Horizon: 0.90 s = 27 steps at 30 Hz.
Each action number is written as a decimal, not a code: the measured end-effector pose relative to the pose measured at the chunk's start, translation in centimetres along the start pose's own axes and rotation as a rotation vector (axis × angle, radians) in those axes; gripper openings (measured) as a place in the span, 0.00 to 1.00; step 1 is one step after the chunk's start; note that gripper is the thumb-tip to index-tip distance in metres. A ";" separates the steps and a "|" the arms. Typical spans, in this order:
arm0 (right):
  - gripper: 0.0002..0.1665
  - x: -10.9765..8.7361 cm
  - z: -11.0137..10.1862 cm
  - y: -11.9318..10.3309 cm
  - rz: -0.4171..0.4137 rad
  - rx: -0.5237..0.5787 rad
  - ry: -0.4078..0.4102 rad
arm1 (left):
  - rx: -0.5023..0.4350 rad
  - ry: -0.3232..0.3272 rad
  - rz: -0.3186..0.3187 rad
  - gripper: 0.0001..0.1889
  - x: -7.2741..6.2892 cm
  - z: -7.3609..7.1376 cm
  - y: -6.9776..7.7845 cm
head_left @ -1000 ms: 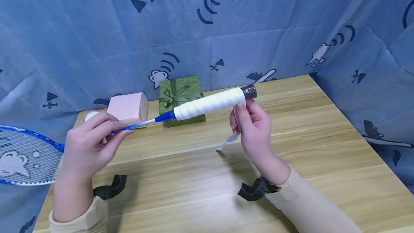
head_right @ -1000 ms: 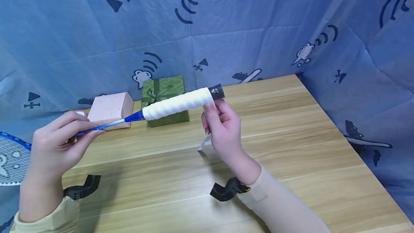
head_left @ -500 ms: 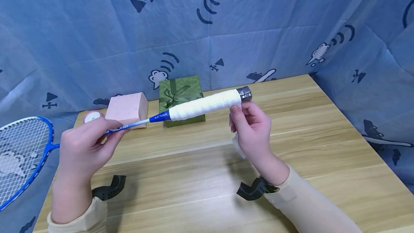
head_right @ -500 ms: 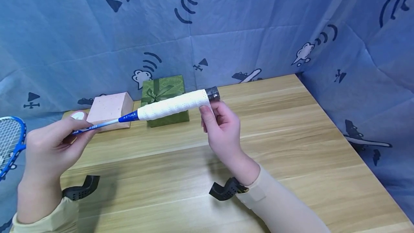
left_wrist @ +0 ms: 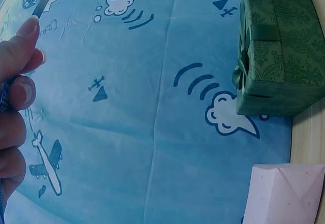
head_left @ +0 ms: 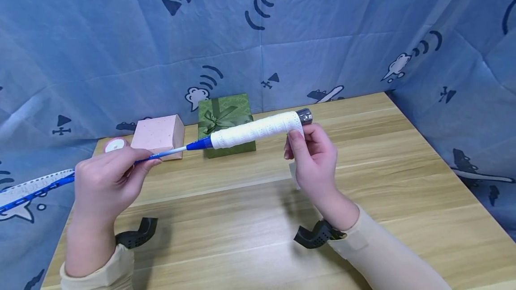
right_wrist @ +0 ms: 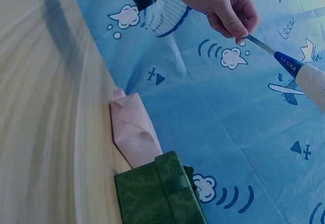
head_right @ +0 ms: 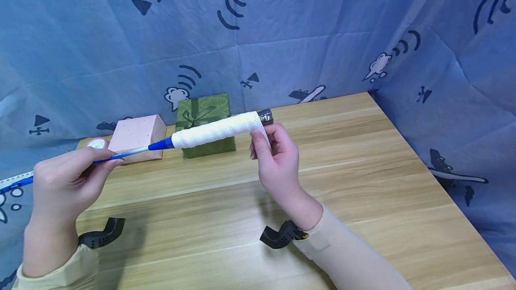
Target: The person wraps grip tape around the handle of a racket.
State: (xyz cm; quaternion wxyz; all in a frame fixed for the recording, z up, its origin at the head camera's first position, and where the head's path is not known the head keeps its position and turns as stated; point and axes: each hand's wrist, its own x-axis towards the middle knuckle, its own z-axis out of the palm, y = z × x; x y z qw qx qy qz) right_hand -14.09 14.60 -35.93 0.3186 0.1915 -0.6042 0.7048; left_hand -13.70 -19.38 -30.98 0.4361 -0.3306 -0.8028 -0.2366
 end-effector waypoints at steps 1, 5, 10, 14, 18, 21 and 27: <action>0.18 0.0 0.1 0.0 0.000 0.002 0.000 | -0.006 -0.005 -0.001 0.27 0.0 0.0 0.0; 0.20 0.0 0.2 0.0 0.001 -0.010 0.006 | -0.007 -0.024 -0.007 0.27 -0.3 -0.2 -0.3; 0.18 -0.1 0.1 0.0 0.007 -0.021 -0.013 | -0.020 -0.058 -0.012 0.26 -0.6 -0.3 -0.6; 0.12 -0.1 0.0 0.0 0.005 -0.022 -0.036 | -0.040 -0.139 -0.038 0.26 -0.8 -0.6 -0.8; 0.09 -0.1 -0.2 0.0 0.010 -0.019 -0.043 | -0.041 -0.165 -0.051 0.26 -0.9 -0.7 -1.0; 0.08 -0.1 -0.3 0.2 0.021 -0.009 -0.042 | -0.039 -0.143 -0.037 0.26 -1.0 -0.8 -1.0; 0.08 0.1 -0.3 0.4 0.031 0.031 -0.039 | -0.030 -0.144 -0.022 0.25 -0.9 -0.8 -1.0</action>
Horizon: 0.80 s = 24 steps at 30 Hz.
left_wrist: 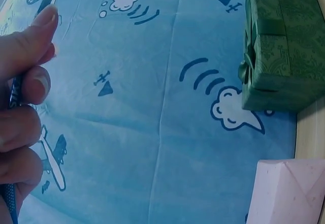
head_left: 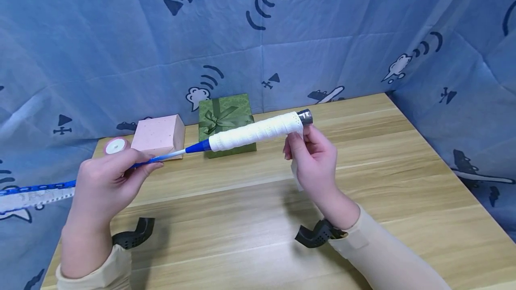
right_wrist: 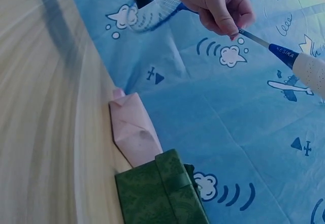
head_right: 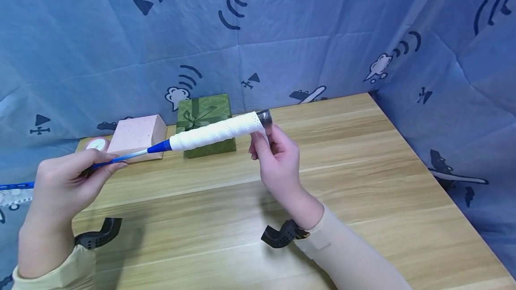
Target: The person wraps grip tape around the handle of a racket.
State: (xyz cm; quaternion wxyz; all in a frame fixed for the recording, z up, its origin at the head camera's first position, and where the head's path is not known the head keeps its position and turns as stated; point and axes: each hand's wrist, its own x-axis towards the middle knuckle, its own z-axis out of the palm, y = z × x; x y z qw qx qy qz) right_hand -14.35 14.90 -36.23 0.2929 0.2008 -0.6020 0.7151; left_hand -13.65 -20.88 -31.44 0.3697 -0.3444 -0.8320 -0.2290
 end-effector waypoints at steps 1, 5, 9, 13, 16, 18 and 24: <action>0.08 0.0 0.0 0.0 0.005 0.008 -0.001 | 0.004 -0.002 0.000 0.25 0.0 0.0 0.0; 0.04 0.1 -0.1 -0.2 0.056 0.036 -0.014 | 0.015 -0.011 0.005 0.24 0.1 0.1 0.1; 0.06 0.1 -0.2 -0.5 0.096 0.029 -0.027 | -0.009 -0.012 0.013 0.24 0.2 0.0 0.2; 0.09 0.2 -0.2 -0.6 0.079 0.035 -0.023 | -0.008 -0.013 0.011 0.23 0.3 0.0 0.3; 0.14 0.3 -0.1 -0.6 0.057 0.036 -0.011 | 0.020 -0.007 0.011 0.24 0.4 0.1 0.3; 0.16 0.3 -0.1 -0.6 0.042 0.020 -0.002 | 0.032 -0.005 0.013 0.24 0.4 0.2 0.3; 0.17 0.1 0.0 -0.5 -0.002 0.021 0.004 | 0.036 -0.021 -0.008 0.25 0.2 0.2 0.3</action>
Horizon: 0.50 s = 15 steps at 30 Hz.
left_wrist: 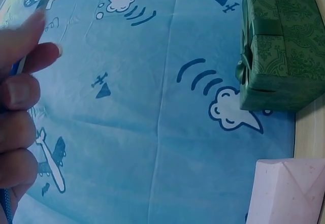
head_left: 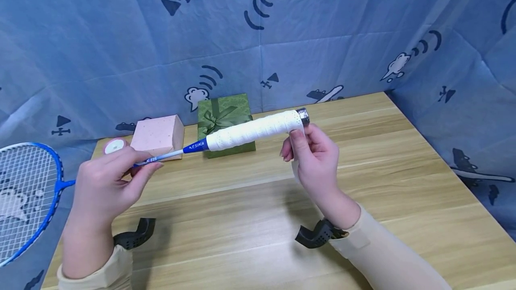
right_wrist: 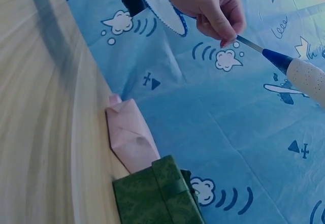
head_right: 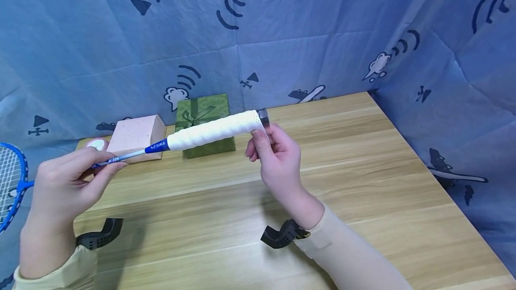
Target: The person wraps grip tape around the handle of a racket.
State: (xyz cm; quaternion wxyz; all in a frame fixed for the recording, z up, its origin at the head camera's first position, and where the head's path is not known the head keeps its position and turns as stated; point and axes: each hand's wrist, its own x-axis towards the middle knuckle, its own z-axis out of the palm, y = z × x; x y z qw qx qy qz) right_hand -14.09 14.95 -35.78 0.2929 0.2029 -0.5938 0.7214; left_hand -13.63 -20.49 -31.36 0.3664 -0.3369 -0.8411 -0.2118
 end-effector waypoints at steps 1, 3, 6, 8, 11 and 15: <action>0.17 0.0 0.0 0.1 -0.005 0.002 -0.003 | 0.003 0.001 -0.003 0.25 0.0 0.0 0.0; 0.17 -0.1 0.0 0.2 -0.013 0.003 -0.009 | 0.016 0.008 -0.003 0.25 0.0 0.0 0.0; 0.17 -0.2 -0.1 0.3 -0.014 -0.008 -0.013 | 0.028 0.028 0.004 0.25 0.0 0.0 -0.1; 0.17 -0.2 -0.1 0.3 -0.009 -0.014 -0.015 | 0.035 0.040 0.008 0.26 0.0 0.1 0.0; 0.15 -0.2 -0.1 0.2 0.005 -0.017 -0.019 | 0.042 0.046 0.008 0.26 0.0 0.1 0.0; 0.15 -0.1 0.0 0.2 0.034 -0.005 -0.019 | 0.038 0.044 0.009 0.27 -0.1 0.0 -0.1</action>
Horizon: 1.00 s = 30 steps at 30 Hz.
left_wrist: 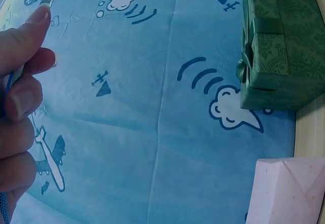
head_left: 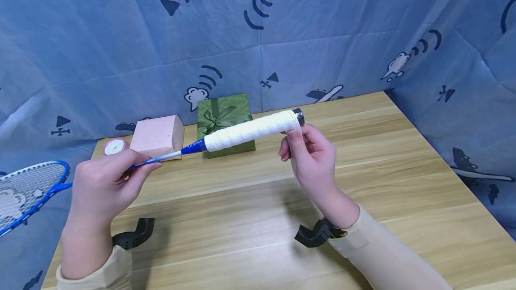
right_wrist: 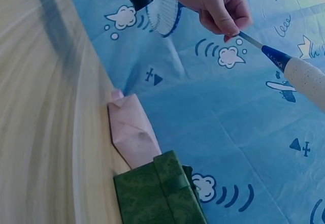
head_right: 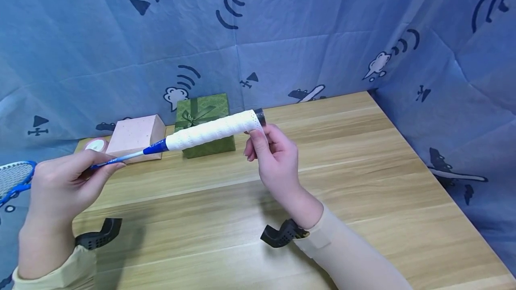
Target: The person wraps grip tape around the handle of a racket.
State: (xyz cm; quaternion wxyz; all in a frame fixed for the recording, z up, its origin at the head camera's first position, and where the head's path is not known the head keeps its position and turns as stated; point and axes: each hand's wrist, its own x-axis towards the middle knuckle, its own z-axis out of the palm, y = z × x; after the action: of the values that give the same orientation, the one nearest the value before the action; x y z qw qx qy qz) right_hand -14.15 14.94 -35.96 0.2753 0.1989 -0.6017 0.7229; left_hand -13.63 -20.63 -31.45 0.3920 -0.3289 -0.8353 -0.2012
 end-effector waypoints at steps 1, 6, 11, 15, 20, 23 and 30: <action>0.15 0.0 0.0 0.0 0.011 0.001 0.003 | -0.007 0.001 0.000 0.27 0.0 0.0 0.0; 0.17 0.2 -0.2 0.0 0.040 -0.026 0.039 | -0.054 -0.025 0.011 0.26 -0.1 0.0 -0.1; 0.23 0.2 -0.4 0.0 0.016 -0.089 0.030 | -0.069 -0.051 0.019 0.25 0.0 0.0 -0.2; 0.23 0.1 -0.3 -0.1 0.008 -0.084 0.033 | -0.094 -0.056 0.012 0.26 0.1 0.0 -0.1; 0.14 0.1 -0.3 -0.2 0.019 -0.076 0.063 | -0.084 -0.007 0.025 0.25 0.5 0.1 0.3; 0.11 0.0 -0.3 -0.2 0.019 -0.022 0.043 | -0.066 0.067 0.027 0.24 0.8 0.3 0.6; 0.12 0.0 -0.1 -0.2 -0.003 0.049 0.009 | -0.072 0.136 0.028 0.26 1.0 0.4 0.8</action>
State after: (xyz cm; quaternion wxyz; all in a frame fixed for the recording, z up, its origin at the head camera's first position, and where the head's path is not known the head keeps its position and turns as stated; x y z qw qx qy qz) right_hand -14.02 15.12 -35.80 0.2740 0.2032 -0.5824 0.7379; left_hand -13.76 -19.38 -30.85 0.4384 -0.3399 -0.7943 -0.2477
